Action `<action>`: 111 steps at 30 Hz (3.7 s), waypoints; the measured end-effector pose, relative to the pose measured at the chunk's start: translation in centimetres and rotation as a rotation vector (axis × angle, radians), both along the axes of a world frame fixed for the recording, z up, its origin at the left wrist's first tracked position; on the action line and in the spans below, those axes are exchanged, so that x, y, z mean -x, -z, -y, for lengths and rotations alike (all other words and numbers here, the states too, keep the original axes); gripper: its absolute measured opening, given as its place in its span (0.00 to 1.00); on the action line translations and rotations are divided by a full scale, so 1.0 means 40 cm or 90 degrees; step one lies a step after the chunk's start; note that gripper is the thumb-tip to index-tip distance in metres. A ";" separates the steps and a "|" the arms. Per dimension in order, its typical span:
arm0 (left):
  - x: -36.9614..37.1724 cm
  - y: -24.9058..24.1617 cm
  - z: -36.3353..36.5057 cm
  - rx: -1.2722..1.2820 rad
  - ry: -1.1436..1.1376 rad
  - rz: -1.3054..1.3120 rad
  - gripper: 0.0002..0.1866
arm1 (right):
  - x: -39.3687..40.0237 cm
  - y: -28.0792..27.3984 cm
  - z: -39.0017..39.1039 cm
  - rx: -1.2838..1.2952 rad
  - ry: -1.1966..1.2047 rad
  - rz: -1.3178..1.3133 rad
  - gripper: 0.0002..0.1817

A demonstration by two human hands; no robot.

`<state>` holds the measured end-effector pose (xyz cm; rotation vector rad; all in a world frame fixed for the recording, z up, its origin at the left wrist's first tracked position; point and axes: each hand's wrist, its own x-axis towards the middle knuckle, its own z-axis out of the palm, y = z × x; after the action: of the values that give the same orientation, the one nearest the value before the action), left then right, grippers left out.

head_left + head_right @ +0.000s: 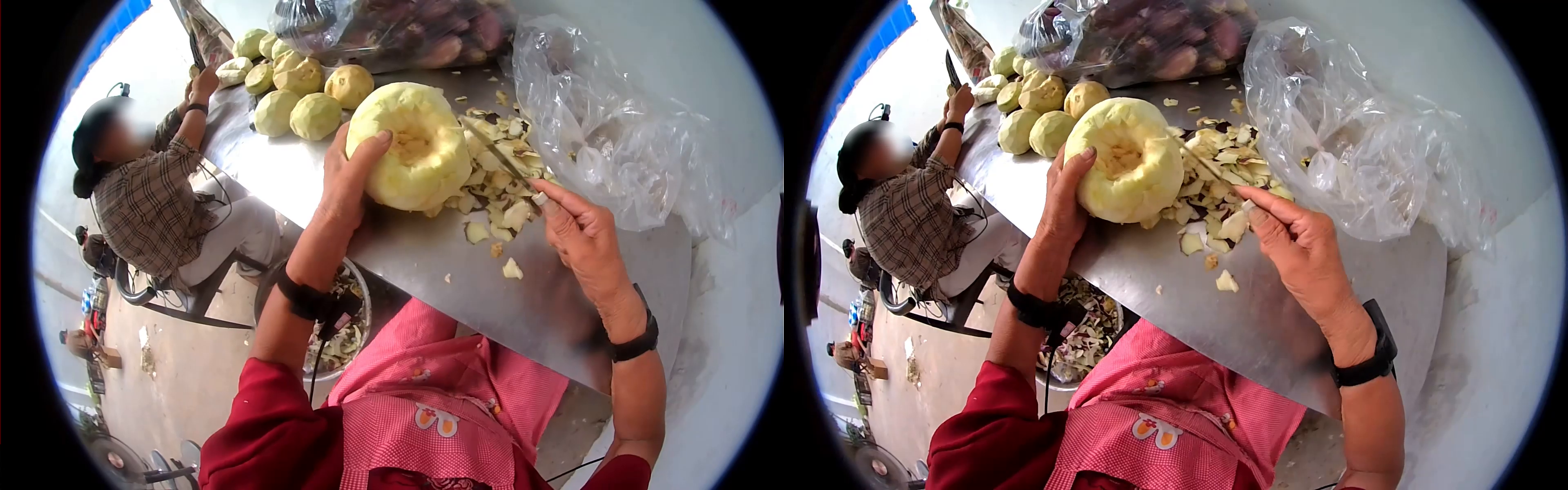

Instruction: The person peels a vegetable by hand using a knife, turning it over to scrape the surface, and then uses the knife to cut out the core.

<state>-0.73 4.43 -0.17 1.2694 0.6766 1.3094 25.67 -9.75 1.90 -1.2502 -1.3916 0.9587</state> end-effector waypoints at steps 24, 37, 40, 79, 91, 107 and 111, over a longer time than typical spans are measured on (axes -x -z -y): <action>0.017 0.026 -0.040 0.093 0.039 0.122 0.32 | 0.017 -0.015 0.018 -0.035 -0.005 0.127 0.15; -0.002 -0.005 0.009 0.003 -0.069 0.001 0.39 | 0.077 0.018 0.026 -0.237 0.006 0.340 0.19; -0.009 -0.003 0.015 -0.018 -0.045 0.002 0.40 | 0.063 0.011 0.023 -0.279 0.007 0.388 0.18; 0.007 0.006 -0.002 -0.009 -0.063 0.054 0.38 | 0.051 -0.005 0.021 -0.101 0.054 0.245 0.18; -0.010 -0.002 0.002 -0.005 -0.141 0.047 0.30 | 0.037 0.004 0.020 -0.076 0.111 0.075 0.18; 0.001 -0.024 0.015 0.213 0.183 0.276 0.35 | 0.040 0.005 0.020 0.053 0.011 -0.090 0.21; 0.017 -0.012 0.003 0.249 0.196 0.270 0.38 | 0.024 0.007 0.012 0.047 0.074 -0.101 0.21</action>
<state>-1.41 4.29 0.31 0.7134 0.3892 1.0781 24.71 -10.23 1.64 -1.2663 -1.1571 1.0139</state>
